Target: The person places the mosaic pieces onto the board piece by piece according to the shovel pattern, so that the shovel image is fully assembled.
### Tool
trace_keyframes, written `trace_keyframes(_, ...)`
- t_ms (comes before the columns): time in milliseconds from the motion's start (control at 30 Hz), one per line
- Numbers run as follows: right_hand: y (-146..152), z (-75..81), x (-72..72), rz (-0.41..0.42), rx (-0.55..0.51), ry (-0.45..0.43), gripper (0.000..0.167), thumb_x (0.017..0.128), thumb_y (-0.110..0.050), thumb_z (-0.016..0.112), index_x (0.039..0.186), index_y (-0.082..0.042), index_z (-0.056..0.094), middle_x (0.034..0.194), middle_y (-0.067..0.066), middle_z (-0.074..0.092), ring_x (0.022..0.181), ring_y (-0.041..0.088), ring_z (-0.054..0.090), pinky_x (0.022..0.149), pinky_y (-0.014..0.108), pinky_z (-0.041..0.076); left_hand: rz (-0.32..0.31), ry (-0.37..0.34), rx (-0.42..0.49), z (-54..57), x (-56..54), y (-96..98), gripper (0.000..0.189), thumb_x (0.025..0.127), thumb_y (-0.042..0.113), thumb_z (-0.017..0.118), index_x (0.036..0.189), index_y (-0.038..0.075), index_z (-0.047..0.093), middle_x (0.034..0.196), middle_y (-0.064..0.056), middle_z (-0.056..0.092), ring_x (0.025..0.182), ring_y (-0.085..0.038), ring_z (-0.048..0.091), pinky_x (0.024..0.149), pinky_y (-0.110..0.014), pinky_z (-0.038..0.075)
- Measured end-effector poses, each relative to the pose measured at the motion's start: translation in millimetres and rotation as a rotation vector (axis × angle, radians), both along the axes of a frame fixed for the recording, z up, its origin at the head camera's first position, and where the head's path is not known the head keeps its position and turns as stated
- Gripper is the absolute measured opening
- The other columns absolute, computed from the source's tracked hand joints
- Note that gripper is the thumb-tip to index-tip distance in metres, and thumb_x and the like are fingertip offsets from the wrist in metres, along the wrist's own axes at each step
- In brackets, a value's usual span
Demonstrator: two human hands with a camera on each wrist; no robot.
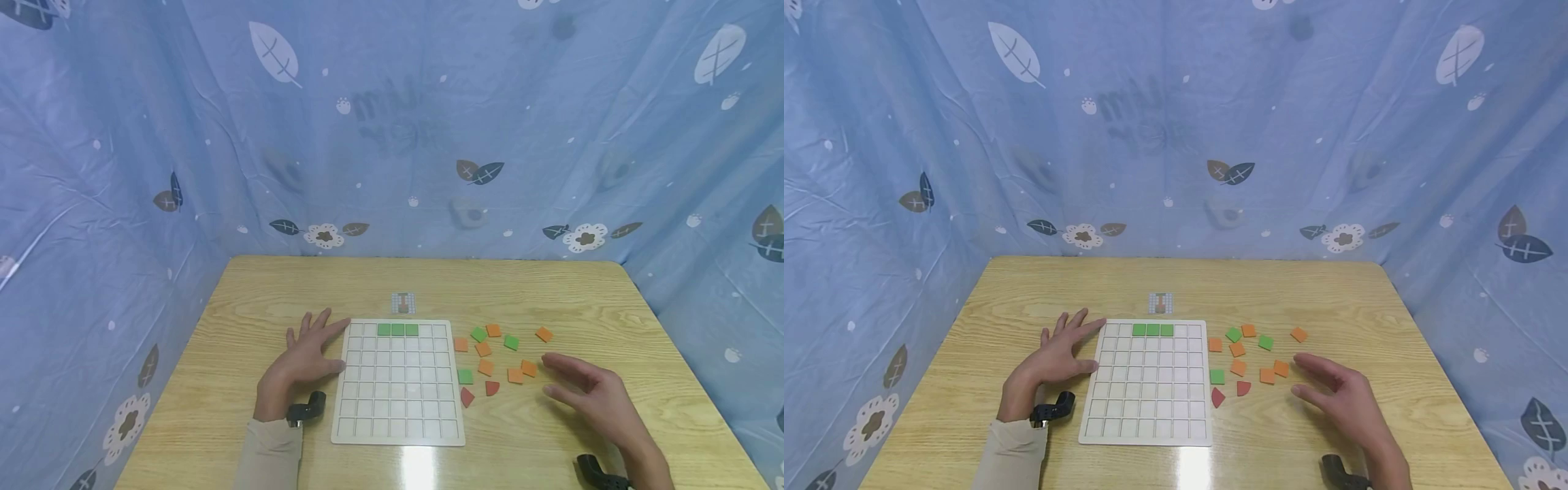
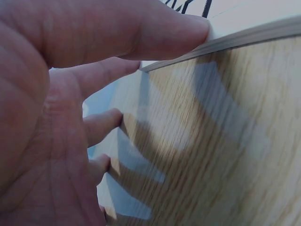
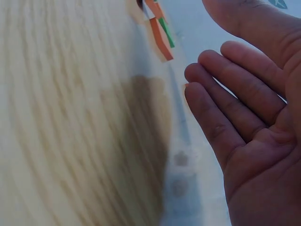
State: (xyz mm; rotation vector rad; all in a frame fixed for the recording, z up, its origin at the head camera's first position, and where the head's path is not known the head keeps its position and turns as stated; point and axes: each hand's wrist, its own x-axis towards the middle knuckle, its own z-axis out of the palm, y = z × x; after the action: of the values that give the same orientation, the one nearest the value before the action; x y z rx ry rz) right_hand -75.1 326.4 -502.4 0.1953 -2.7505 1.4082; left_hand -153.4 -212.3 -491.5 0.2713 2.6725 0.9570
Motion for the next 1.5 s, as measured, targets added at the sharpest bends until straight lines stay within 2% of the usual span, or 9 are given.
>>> trace_keyframes(200,-5.0,-7.2,-6.2,0.014,0.014,0.025,0.053,0.092,-0.018,0.089,0.142,-0.009,0.073,0.134,0.014,0.079,0.115,-0.008,0.071,0.093,0.006,0.054,-0.008,-0.005,0.006,-0.6,0.3,-0.5,0.091,0.085,0.017,0.081,0.168,0.023,0.046,0.184,-0.021,0.010,0.167,-0.055,-0.010,0.122,-0.085,-0.015)
trace_keyframes(367,-8.3,-7.3,-9.0,0.015,0.007,0.001,0.052,0.094,-0.019,0.087,0.143,-0.009,0.072,0.135,0.014,0.078,0.115,-0.007,0.072,0.092,0.008,0.056,-0.013,-0.005,0.009,-0.2,0.6,-1.6,0.090,0.085,0.017,0.081,0.168,0.022,0.046,0.184,-0.021,0.009,0.167,-0.056,-0.010,0.122,-0.085,-0.015)
trace_keyframes(600,-14.4,-7.2,-14.3,-0.029,0.050,-0.021,0.047,0.093,-0.022,0.088,0.137,-0.012,0.076,0.130,0.009,0.081,0.111,-0.008,0.073,0.090,0.007,0.055,-0.012,-0.005,0.012,0.0,0.4,-2.8,0.089,0.086,0.018,0.081,0.168,0.022,0.046,0.184,-0.022,0.010,0.167,-0.056,-0.010,0.122,-0.085,-0.016)
trace_keyframes(933,-17.2,-11.9,-18.6,-0.058,0.131,0.033,0.040,0.092,-0.018,0.090,0.130,-0.014,0.079,0.124,0.005,0.083,0.106,-0.009,0.073,0.086,0.005,0.055,-0.018,-0.002,0.010,-1.3,0.0,-4.2,0.090,0.086,0.018,0.081,0.169,0.022,0.046,0.184,-0.022,0.010,0.167,-0.057,-0.010,0.121,-0.087,-0.014)
trace_keyframes(1167,-21.2,-14.4,-20.5,-0.070,0.200,0.128,0.035,0.090,-0.010,0.090,0.123,-0.015,0.082,0.117,0.002,0.085,0.104,-0.016,0.069,0.086,0.001,0.051,-0.010,-0.007,0.005,-1.8,0.7,-4.2,0.090,0.086,0.019,0.081,0.169,0.023,0.046,0.184,-0.021,0.009,0.167,-0.056,-0.010,0.122,-0.086,-0.015)
trace_keyframes(1300,-22.4,-13.5,-20.7,-0.073,0.198,0.154,0.032,0.090,-0.009,0.089,0.120,-0.015,0.083,0.116,0.003,0.085,0.105,-0.017,0.067,0.086,0.000,0.050,-0.011,-0.005,0.009,-2.1,0.7,-4.3,0.089,0.087,0.019,0.081,0.169,0.023,0.046,0.184,-0.021,0.009,0.167,-0.056,-0.011,0.122,-0.086,-0.015)
trace_keyframes(1500,-20.7,-12.7,-18.8,-0.081,0.166,0.134,0.031,0.090,-0.009,0.089,0.121,-0.014,0.082,0.116,0.004,0.085,0.104,-0.016,0.069,0.085,0.004,0.054,-0.019,0.004,0.002,-3.0,-0.8,-3.7,0.089,0.087,0.019,0.081,0.169,0.022,0.045,0.184,-0.022,0.009,0.167,-0.057,-0.010,0.121,-0.087,-0.015)
